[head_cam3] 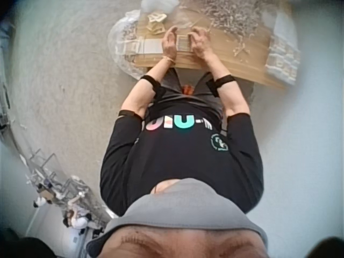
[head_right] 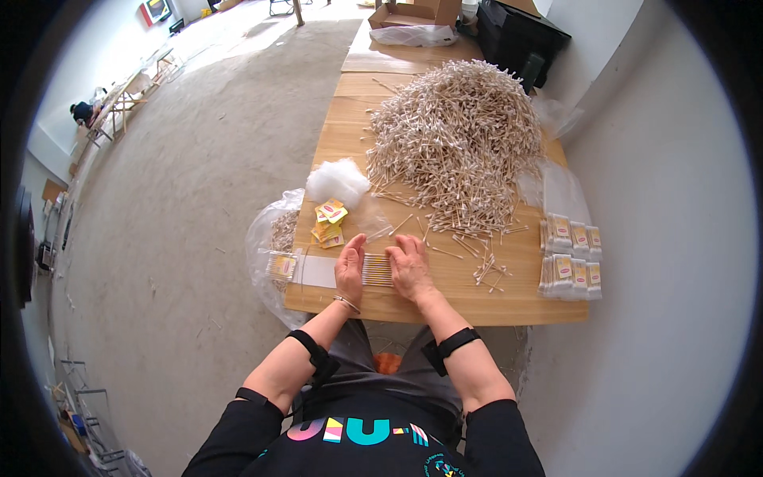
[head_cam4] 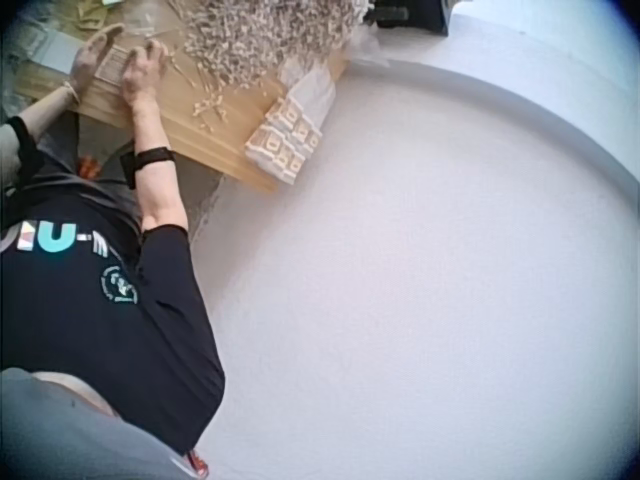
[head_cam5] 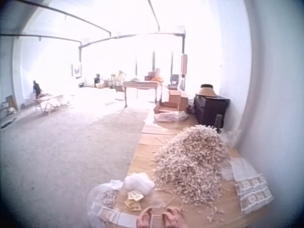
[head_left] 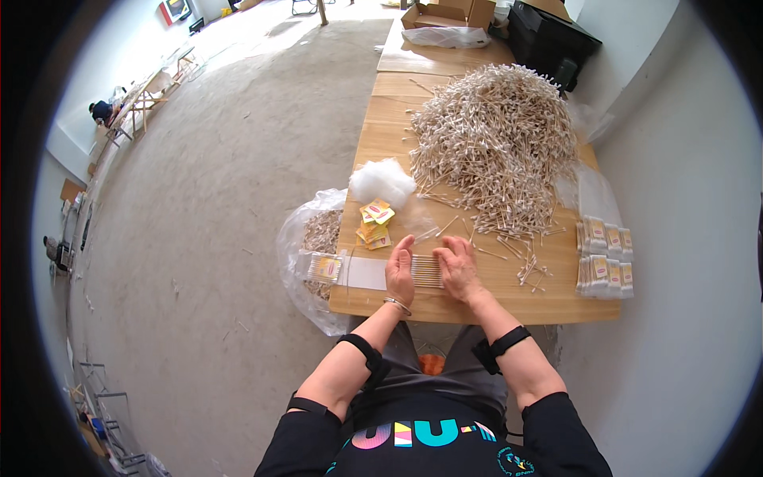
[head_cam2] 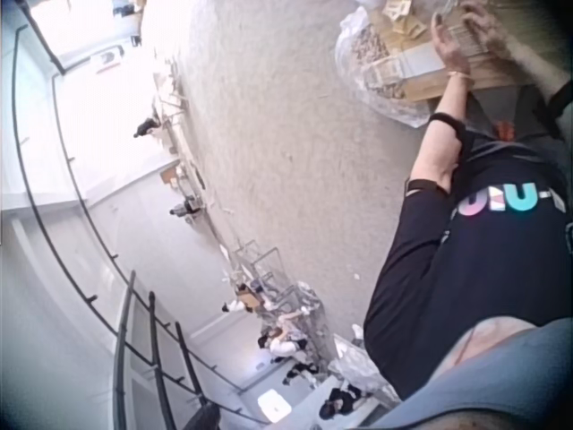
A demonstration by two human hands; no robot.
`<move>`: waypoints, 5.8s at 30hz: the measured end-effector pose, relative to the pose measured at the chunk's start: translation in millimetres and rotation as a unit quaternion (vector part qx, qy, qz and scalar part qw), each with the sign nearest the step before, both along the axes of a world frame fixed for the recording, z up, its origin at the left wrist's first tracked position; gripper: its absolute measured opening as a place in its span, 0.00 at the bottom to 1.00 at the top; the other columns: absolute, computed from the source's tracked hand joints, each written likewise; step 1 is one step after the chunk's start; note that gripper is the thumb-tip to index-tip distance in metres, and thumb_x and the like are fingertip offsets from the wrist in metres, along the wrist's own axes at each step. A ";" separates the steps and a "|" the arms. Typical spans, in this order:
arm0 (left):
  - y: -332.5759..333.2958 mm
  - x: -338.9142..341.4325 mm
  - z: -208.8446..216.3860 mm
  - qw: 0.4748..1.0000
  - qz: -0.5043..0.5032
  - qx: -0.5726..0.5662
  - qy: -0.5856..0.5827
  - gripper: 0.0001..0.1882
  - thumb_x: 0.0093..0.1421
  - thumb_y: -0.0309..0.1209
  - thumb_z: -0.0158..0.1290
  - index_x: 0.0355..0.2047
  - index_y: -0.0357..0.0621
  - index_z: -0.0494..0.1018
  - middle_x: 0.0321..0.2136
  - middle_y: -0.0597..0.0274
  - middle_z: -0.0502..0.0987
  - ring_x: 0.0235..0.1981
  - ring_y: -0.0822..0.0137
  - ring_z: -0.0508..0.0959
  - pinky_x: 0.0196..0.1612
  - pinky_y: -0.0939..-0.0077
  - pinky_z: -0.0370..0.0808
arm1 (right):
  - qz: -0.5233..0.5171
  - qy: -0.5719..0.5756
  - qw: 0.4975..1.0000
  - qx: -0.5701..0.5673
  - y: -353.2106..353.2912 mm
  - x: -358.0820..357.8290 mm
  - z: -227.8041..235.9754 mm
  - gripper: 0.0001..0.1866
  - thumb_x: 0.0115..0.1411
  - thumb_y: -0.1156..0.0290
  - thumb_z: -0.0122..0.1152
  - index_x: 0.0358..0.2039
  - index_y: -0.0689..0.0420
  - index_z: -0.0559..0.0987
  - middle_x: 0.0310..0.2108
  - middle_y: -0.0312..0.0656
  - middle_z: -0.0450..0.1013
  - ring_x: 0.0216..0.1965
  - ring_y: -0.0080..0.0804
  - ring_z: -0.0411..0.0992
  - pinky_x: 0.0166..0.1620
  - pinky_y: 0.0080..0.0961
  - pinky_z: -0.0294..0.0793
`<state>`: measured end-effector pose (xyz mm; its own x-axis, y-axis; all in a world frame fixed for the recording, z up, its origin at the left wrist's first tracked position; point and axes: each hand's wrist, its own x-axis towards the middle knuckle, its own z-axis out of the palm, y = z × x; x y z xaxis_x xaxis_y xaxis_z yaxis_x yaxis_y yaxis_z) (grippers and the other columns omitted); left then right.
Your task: Counting and packaging cotton swabs into small plastic bags.
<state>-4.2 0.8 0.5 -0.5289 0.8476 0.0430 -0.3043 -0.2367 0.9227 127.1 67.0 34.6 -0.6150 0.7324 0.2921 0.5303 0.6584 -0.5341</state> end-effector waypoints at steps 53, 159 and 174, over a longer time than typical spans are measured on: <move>-9.0 0.8 15.0 0.997 -0.070 -0.007 -0.026 0.26 0.68 0.43 0.33 0.56 0.33 0.59 0.55 0.53 0.64 0.59 0.65 0.61 0.63 0.73 0.53 | -0.026 -0.202 0.979 0.004 -58.4 -3.5 0.5 0.47 0.55 0.45 0.51 0.61 0.70 0.48 0.65 0.59 0.38 0.68 0.49 0.34 0.66 0.42 0.34; -43.1 -7.2 54.9 0.722 -0.166 -0.268 0.616 0.30 0.57 0.36 0.49 0.58 0.46 0.55 0.33 0.54 0.76 0.39 0.56 0.73 0.46 0.56 0.55 | -0.028 -0.219 0.975 0.018 -61.9 -6.2 -2.8 0.48 0.50 0.50 0.53 0.61 0.70 0.48 0.65 0.59 0.37 0.68 0.49 0.33 0.67 0.42 0.32; -42.3 -8.2 37.9 0.802 -0.099 -0.233 0.541 0.22 0.55 0.33 0.52 0.51 0.46 0.65 0.36 0.52 0.74 0.42 0.55 0.72 0.49 0.59 0.58 | -0.012 -0.217 0.976 0.010 -66.5 -1.4 -1.6 0.52 0.50 0.45 0.54 0.62 0.71 0.44 0.65 0.60 0.35 0.68 0.51 0.31 0.67 0.43 0.29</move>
<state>-12.3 -41.5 38.4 -0.2481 0.9679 0.0397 0.7456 0.1646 0.6458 125.7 0.5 33.0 -0.6672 0.7445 0.0233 0.7186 0.6516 -0.2428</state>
